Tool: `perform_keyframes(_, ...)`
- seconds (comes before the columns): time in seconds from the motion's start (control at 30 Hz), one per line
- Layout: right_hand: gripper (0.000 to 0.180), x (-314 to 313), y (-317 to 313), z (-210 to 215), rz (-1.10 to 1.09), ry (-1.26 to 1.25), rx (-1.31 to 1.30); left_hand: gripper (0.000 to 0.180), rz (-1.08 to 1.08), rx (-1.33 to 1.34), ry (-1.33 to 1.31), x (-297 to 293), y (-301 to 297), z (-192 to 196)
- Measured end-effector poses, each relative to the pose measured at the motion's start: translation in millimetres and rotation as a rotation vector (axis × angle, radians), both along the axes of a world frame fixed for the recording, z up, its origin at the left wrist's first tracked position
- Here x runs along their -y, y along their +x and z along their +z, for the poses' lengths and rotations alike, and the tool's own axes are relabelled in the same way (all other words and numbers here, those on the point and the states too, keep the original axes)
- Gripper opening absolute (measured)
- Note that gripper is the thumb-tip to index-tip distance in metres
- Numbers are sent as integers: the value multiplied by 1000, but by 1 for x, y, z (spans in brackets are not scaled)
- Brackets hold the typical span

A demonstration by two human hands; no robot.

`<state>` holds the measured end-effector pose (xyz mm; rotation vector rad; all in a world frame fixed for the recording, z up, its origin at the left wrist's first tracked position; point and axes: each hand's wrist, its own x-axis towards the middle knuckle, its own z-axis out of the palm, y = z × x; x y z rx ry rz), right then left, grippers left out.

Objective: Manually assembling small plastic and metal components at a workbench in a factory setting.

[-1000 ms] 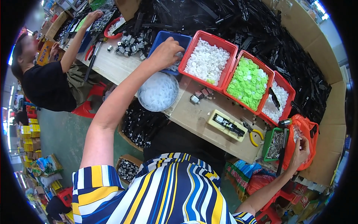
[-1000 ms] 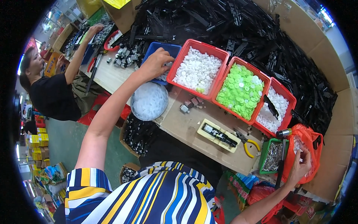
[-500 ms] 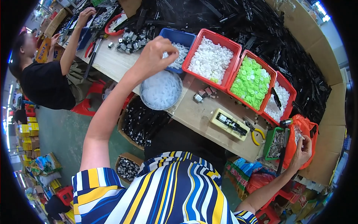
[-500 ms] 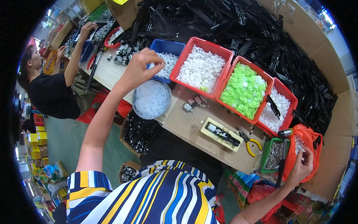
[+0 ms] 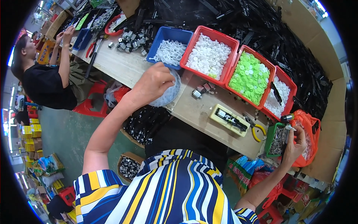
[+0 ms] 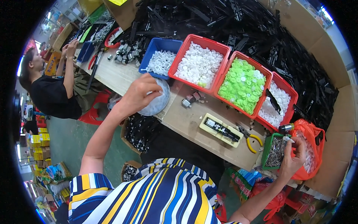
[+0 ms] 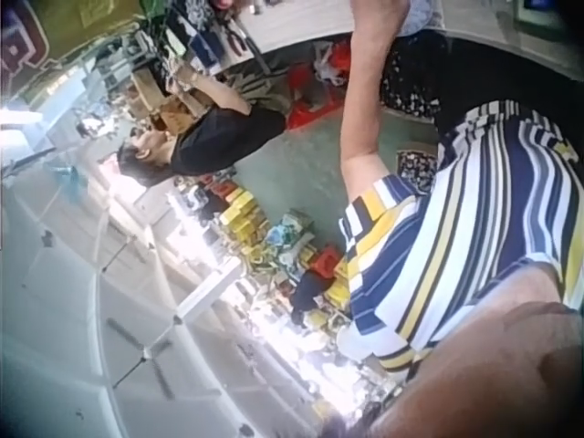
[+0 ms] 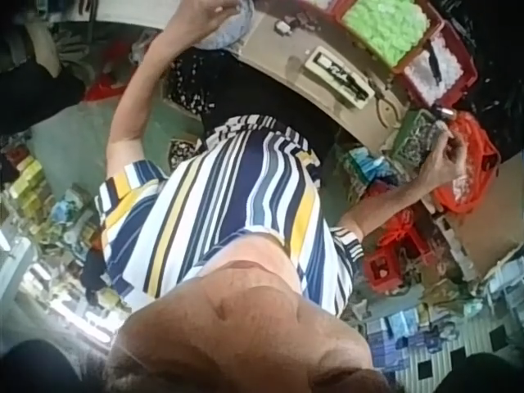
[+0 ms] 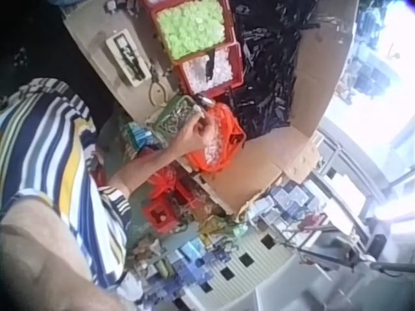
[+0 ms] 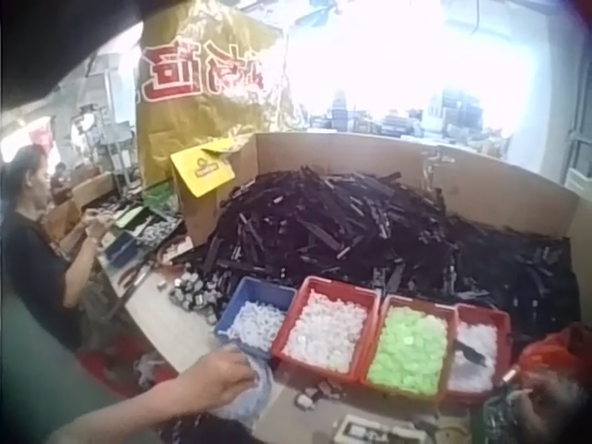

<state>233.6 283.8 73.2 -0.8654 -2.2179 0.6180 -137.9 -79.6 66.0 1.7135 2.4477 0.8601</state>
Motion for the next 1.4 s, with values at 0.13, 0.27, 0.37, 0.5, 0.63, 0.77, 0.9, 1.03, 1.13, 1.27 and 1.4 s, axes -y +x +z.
perform_keyframes(0.13,13,41,-20,-1,108,-350,-198,13,105,216,117,-10,17,24)
perform_keyframes(0.27,15,106,-66,-2,289,-652,-317,14,172,849,349,-22,48,10)
perform_keyframes(0.37,16,134,-88,-18,385,-861,-451,13,141,1200,426,-37,75,-4)
perform_keyframes(0.5,17,150,-99,-20,376,-920,-489,17,99,1393,461,-55,99,-13)
perform_keyframes(0.63,19,152,-95,-22,391,-912,-530,17,65,1403,409,-67,111,-15)
perform_keyframes(0.77,20,151,-91,-25,395,-906,-534,17,44,1374,362,-72,115,-16)
perform_keyframes(0.9,20,145,-86,-28,408,-909,-536,17,54,1449,362,-77,119,-18)
perform_keyframes(1.03,18,133,-81,-26,439,-667,-384,17,54,1459,335,-83,122,-15)
perform_keyframes(1.13,19,128,-81,-17,453,-529,-287,17,51,1413,293,-86,123,-15)
perform_keyframes(1.27,22,121,-81,-16,513,-308,-178,18,65,1424,273,-89,125,-18)
perform_keyframes(1.4,25,123,-83,3,525,-299,-52,19,83,1470,253,-90,124,-21)
